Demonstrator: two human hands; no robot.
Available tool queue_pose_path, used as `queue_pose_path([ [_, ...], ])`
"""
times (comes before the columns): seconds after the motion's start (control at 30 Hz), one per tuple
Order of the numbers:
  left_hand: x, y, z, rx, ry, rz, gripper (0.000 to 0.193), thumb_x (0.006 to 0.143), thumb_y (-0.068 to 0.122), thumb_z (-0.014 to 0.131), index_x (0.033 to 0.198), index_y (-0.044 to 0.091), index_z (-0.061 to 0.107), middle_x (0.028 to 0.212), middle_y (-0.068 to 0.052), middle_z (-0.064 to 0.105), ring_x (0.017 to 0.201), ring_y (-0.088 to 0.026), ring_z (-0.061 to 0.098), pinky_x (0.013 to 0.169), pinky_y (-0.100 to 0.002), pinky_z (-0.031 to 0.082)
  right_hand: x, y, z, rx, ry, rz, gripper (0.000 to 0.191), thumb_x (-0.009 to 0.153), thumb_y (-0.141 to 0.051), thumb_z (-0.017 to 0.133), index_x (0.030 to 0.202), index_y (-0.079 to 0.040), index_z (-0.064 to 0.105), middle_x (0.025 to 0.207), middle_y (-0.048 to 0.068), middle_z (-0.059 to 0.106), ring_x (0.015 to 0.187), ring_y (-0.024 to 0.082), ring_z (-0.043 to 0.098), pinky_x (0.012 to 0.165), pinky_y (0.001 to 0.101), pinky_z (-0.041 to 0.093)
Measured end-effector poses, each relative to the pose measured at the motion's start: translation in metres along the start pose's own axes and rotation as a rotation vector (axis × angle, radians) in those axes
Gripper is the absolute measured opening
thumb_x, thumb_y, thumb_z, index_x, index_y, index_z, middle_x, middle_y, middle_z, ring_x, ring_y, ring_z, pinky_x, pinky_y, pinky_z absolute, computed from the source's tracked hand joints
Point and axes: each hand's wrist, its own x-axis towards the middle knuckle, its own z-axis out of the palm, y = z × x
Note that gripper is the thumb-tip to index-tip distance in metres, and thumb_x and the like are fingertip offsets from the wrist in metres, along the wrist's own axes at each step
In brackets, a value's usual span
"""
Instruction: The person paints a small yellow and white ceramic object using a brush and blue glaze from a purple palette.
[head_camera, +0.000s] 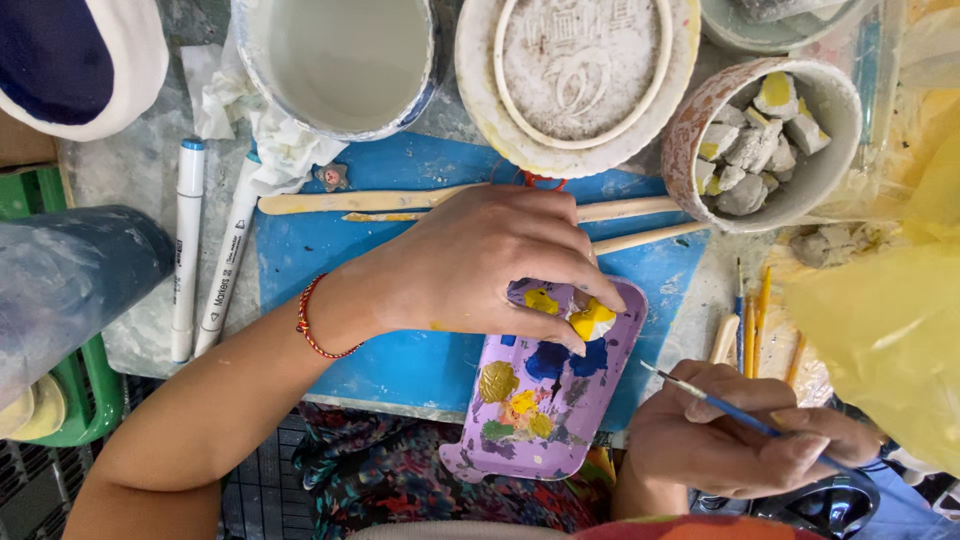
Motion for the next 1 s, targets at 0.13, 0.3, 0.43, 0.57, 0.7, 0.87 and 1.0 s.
queue_pose_path([
  [0.13,0.001,0.002,0.000,0.012,-0.001,0.003,0.037,0.086,0.045,0.081,0.115,0.022,0.075,0.100,0.005,0.071,0.099,-0.019,0.064,0.085,-0.034,0.054,-0.001,-0.012,0.006,0.133,0.071,0.195,0.029,0.121,-0.036,0.046,0.109,-0.013,0.034,0.053,0.003,0.033,0.040,0.011,0.027,0.041,0.0244,0.025],
  [0.3,0.002,0.004,0.000,-0.008,-0.009,-0.030,0.038,0.084,0.048,0.081,0.111,0.022,0.076,0.095,0.005,0.071,0.097,-0.017,0.065,0.082,-0.033,0.053,-0.006,0.002,-0.012,0.185,0.052,0.165,0.028,0.117,-0.038,0.047,0.106,-0.014,0.036,0.054,0.002,0.037,0.036,0.011,0.029,0.040,0.0246,0.025],
  [0.43,0.001,0.003,0.000,-0.013,0.020,-0.014,0.038,0.085,0.050,0.081,0.110,0.022,0.075,0.099,0.006,0.072,0.098,-0.017,0.066,0.084,-0.032,0.054,-0.011,0.031,-0.040,0.191,-0.078,-0.045,0.029,0.107,-0.043,0.045,0.102,-0.015,0.037,0.064,0.012,0.051,0.032,0.018,0.041,0.036,0.0319,0.036],
  [0.57,-0.002,0.001,0.000,-0.010,0.014,-0.013,0.037,0.086,0.049,0.081,0.111,0.022,0.075,0.098,0.005,0.072,0.098,-0.017,0.066,0.085,-0.033,0.054,-0.018,0.053,-0.067,0.458,-0.267,-0.131,0.035,0.107,-0.048,0.043,0.099,-0.014,0.043,0.074,0.018,0.055,0.036,0.024,0.049,0.037,0.0360,0.041],
  [0.7,-0.003,0.001,0.001,0.001,0.023,-0.011,0.039,0.085,0.048,0.081,0.113,0.022,0.075,0.099,0.006,0.072,0.098,-0.017,0.066,0.084,-0.032,0.054,-0.036,0.052,-0.078,0.231,-0.168,-0.201,0.031,0.109,-0.039,0.049,0.104,-0.010,0.039,0.071,0.022,0.057,0.041,0.027,0.056,0.040,0.0365,0.048],
  [0.87,-0.005,-0.001,0.004,0.015,0.020,-0.007,0.040,0.083,0.047,0.083,0.112,0.021,0.076,0.097,0.006,0.072,0.095,-0.016,0.065,0.083,-0.032,0.053,-0.065,0.033,-0.080,-0.033,-0.215,-0.065,0.038,0.107,-0.034,0.054,0.108,-0.001,0.035,0.062,0.025,0.057,0.041,0.025,0.056,0.039,0.0318,0.047],
  [1.0,-0.007,-0.001,0.005,0.024,0.024,0.002,0.040,0.082,0.046,0.084,0.112,0.021,0.076,0.097,0.006,0.072,0.096,-0.016,0.065,0.083,-0.032,0.053,-0.073,0.020,-0.083,-0.156,-0.295,0.029,0.038,0.109,-0.037,0.052,0.110,-0.003,0.035,0.068,0.026,0.060,0.041,0.018,0.048,0.041,0.0267,0.040],
])
